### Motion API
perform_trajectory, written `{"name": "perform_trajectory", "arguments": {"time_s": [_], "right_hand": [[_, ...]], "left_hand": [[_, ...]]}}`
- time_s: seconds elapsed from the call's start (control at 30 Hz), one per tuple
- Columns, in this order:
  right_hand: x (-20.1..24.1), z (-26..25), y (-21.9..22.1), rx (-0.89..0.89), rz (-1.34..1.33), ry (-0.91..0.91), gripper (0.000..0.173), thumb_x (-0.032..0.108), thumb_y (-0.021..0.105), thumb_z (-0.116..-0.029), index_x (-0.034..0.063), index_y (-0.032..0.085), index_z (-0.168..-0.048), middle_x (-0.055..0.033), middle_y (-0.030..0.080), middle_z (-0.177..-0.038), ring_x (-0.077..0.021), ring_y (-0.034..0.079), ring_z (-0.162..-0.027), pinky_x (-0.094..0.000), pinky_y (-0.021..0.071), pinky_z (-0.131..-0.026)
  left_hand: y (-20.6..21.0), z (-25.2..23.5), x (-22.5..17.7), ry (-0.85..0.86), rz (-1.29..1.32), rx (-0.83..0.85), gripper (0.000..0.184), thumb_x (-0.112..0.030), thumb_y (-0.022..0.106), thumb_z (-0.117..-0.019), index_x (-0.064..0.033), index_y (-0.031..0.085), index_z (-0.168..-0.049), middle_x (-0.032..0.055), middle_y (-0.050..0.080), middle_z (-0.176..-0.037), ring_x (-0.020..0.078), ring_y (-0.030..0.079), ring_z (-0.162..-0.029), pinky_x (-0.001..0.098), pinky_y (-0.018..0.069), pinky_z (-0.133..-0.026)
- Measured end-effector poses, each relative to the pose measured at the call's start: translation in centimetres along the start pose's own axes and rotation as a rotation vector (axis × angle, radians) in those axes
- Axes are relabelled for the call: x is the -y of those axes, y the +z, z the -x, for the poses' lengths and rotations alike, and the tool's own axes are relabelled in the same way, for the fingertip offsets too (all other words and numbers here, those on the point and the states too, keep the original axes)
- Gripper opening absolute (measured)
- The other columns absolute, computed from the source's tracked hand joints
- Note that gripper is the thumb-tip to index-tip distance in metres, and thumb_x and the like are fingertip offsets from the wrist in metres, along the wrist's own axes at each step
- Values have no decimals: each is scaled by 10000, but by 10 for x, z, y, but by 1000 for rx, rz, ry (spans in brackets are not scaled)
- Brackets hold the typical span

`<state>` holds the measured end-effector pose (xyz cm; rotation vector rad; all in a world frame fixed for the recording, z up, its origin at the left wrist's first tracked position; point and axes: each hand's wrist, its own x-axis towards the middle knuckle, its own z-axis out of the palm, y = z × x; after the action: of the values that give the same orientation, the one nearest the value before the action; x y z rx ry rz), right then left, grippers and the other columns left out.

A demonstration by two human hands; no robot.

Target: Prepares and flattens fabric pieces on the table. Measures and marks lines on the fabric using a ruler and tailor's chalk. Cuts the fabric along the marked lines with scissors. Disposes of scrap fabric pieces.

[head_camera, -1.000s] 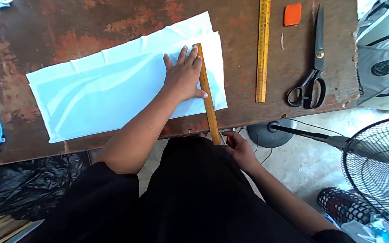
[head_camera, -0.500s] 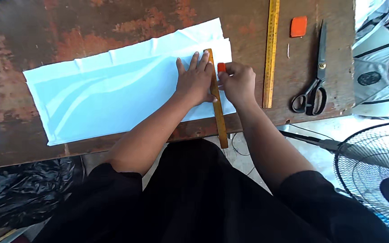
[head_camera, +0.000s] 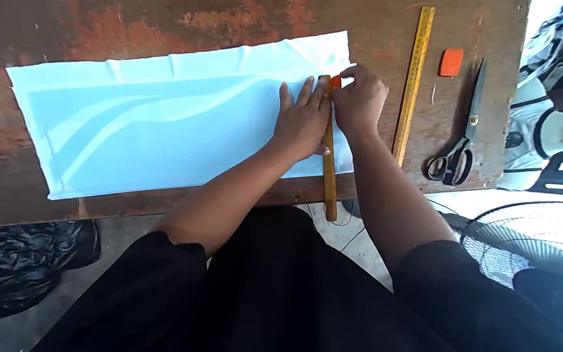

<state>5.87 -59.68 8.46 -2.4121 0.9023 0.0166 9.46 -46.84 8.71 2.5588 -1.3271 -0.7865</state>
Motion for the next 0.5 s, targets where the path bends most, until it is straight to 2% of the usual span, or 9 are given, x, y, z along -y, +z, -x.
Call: {"name": "perform_trajectory", "arguments": {"time_s": [0.13, 0.2, 0.27, 0.33, 0.37, 0.43, 0.5], "right_hand": [[5, -14, 2, -8, 41, -32, 317, 167, 588, -941, 120, 708, -1231, -95, 746, -955, -255, 711, -887, -497, 542, -826], [-9, 17, -1, 13, 25, -69, 284, 184, 578, -975, 89, 720, -1202, -130, 739, -971, -294, 709, -890, -528, 546, -827], [-32, 76, -5, 50, 18, -114, 260, 179, 579, -993, 43, 718, -1167, -177, 713, -972, -346, 692, -873, -580, 551, -794], [-59, 142, -6, 66, 38, -126, 216, 138, 616, -989, 34, 723, -1145, -182, 698, -1015, -346, 691, -879, -575, 571, -762], [-72, 166, -7, 51, 31, -121, 207, 121, 647, -962, 35, 736, -1128, -169, 706, -991, -329, 697, -846, -554, 580, -731], [-84, 181, -14, 46, -2, -107, 234, 95, 683, -922, 27, 740, -1138, -163, 720, -943, -321, 699, -798, -550, 570, -706], [-80, 155, -25, 30, -1, -154, 302, 113, 650, -960, 8, 692, -1240, -199, 722, -999, -360, 707, -860, -576, 566, -752]], "left_hand": [[0, -1, 0, -10, -28, 11, 1144, -611, 812, -775, -80, 267, -1629, 73, 106, -1742, 339, 11, -1604, 775, -12, -1166], [-1, 1, -3, -24, -37, 16, 1123, -610, 815, -770, -85, 299, -1617, 70, 107, -1742, 338, 17, -1604, 761, -8, -1177], [-1, 1, -4, -28, -45, 7, 1093, -610, 817, -764, -70, 348, -1591, 82, 127, -1738, 345, 32, -1603, 763, 5, -1177], [-1, 1, -5, -26, -53, 5, 1101, -620, 812, -770, -64, 339, -1595, 87, 122, -1739, 349, 26, -1602, 765, 5, -1173], [-1, 0, -5, -29, -51, 6, 1105, -626, 807, -775, -71, 327, -1602, 83, 112, -1741, 345, 16, -1603, 763, -3, -1175], [-1, 0, -4, -33, -53, 8, 1105, -632, 798, -782, -76, 316, -1607, 85, 111, -1741, 345, 16, -1603, 763, -3, -1174], [-1, -1, -5, -35, -71, 20, 1104, -627, 803, -778, -75, 323, -1604, 86, 118, -1739, 349, 23, -1603, 766, 3, -1172]]}}
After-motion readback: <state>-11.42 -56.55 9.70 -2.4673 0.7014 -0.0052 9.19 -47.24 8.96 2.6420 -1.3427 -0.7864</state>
